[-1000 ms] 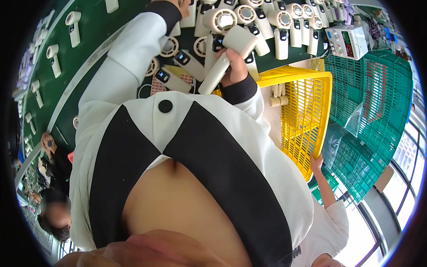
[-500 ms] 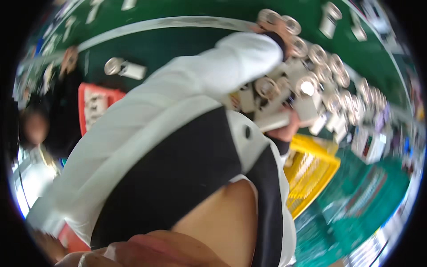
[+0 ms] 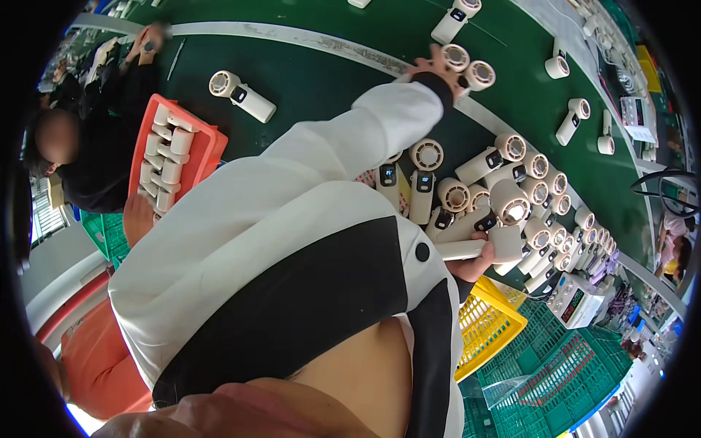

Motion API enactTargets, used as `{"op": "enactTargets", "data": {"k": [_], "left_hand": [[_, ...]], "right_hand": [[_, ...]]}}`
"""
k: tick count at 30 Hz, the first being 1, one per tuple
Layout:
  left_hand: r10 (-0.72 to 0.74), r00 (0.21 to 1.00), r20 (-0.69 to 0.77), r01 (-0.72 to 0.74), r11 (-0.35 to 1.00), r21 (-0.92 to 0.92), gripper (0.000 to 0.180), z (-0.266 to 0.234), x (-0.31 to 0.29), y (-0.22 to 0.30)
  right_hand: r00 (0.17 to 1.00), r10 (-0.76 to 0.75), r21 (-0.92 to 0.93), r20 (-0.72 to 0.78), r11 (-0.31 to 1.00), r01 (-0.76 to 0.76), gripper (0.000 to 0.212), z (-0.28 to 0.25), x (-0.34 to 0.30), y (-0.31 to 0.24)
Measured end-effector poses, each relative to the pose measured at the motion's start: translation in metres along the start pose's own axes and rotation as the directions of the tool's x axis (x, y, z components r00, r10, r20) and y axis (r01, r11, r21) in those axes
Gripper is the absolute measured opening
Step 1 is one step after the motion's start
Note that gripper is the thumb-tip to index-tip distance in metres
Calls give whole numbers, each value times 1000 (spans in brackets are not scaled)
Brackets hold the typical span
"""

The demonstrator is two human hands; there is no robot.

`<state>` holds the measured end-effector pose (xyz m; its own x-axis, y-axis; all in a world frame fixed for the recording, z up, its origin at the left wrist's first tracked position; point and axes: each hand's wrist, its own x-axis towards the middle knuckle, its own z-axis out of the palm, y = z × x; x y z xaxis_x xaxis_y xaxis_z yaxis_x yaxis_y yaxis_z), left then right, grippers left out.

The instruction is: Picking up and inspecting handheld fans on a factory assembly line.

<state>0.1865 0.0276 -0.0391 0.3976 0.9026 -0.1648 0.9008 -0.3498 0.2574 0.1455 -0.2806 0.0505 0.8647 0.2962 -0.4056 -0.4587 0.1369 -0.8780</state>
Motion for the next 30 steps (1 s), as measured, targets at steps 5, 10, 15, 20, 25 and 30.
{"op": "enactTargets", "data": {"k": [5,10,15,20,25,30], "left_hand": [[-99,994,-42,99,995,-5,36,-36,-7,-79],[-354,909,-220,339,935,-105,31,-62,-42,-155],[-656,718,-233,648,752,-120,35,-82,-54,-200],[-832,509,-220,840,536,-87,42,-98,-55,-233],[-882,353,-313,913,398,-89,49,-104,-43,-277],[-820,461,-340,850,518,-98,43,-137,-63,-273]], "right_hand": [[996,-41,-27,84,999,43,31,5,1,-2],[990,58,158,127,984,-78,30,12,6,0],[955,68,162,289,980,-119,28,28,6,-9],[935,20,163,354,983,-82,27,33,4,-13],[985,-10,131,171,991,-13,28,20,9,-6],[999,-44,193,29,981,38,26,0,2,-12]]}}
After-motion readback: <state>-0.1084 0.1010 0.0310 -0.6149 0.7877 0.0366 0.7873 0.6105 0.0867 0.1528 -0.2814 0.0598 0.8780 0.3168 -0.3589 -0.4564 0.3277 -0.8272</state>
